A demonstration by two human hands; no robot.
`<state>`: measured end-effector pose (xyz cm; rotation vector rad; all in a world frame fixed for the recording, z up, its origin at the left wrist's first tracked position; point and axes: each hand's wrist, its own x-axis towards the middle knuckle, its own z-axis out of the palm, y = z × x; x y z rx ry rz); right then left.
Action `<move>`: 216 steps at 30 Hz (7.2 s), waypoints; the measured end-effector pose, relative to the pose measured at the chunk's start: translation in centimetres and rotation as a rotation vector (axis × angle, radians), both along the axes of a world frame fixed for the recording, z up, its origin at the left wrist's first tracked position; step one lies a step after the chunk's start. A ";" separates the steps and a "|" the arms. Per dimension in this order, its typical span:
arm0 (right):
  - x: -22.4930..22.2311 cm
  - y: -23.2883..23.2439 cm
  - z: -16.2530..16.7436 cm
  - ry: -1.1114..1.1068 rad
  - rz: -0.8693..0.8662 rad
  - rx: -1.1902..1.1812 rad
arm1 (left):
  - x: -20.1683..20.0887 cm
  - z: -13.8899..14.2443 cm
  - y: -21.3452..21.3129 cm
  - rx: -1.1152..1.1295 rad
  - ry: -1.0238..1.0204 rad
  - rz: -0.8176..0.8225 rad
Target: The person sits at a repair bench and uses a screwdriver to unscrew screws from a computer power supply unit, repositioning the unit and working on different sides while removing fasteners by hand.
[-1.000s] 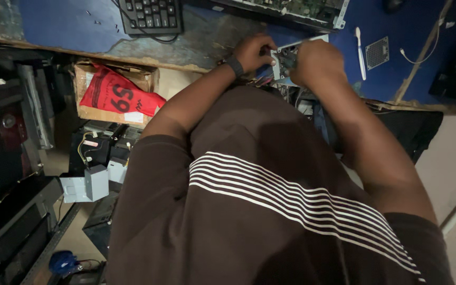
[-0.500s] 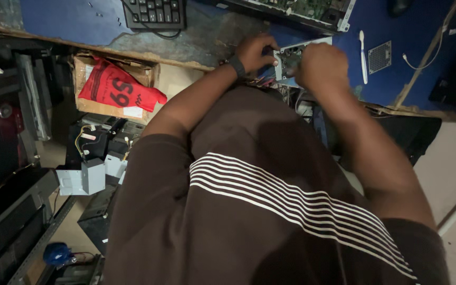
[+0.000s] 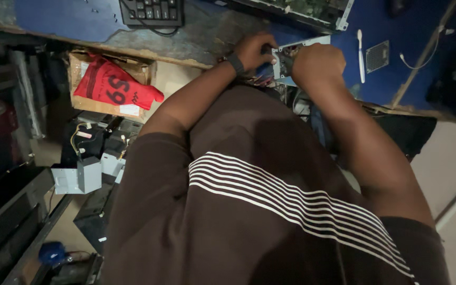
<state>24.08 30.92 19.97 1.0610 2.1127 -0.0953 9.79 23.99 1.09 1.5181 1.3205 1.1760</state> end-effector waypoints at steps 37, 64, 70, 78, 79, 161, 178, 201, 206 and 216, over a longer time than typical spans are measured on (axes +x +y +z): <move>0.5 0.4 0.4 0.078 -0.090 -0.059 | 0.5 0.0 0.4 -0.024 0.120 0.020; 3.3 0.6 2.9 0.315 0.658 0.225 | 0.6 0.3 0.9 -0.065 0.115 0.020; -1.0 0.6 2.6 -0.030 -0.126 -0.016 | 0.4 0.1 1.0 -0.034 0.048 -0.008; 2.4 -0.2 1.3 0.319 0.293 0.043 | 0.0 1.2 0.6 0.045 0.127 0.033; 3.0 -0.4 1.4 0.330 0.408 0.065 | 0.1 1.4 0.6 0.061 0.129 0.042; 2.4 0.7 1.3 0.050 0.449 0.109 | 1.8 0.9 2.3 -0.151 0.248 -0.001; 1.5 0.2 3.0 0.154 0.593 0.208 | 1.5 0.8 2.0 -0.147 0.261 0.002; -1.2 0.2 2.0 -0.036 -0.059 -0.031 | 1.3 -0.2 1.9 -0.129 0.251 -0.015; 1.3 1.7 1.3 0.118 0.004 -0.015 | 1.7 -0.1 1.9 -0.092 0.248 0.048; 0.9 0.0 2.3 0.017 0.446 0.111 | 1.5 -0.1 2.0 -0.090 0.278 0.047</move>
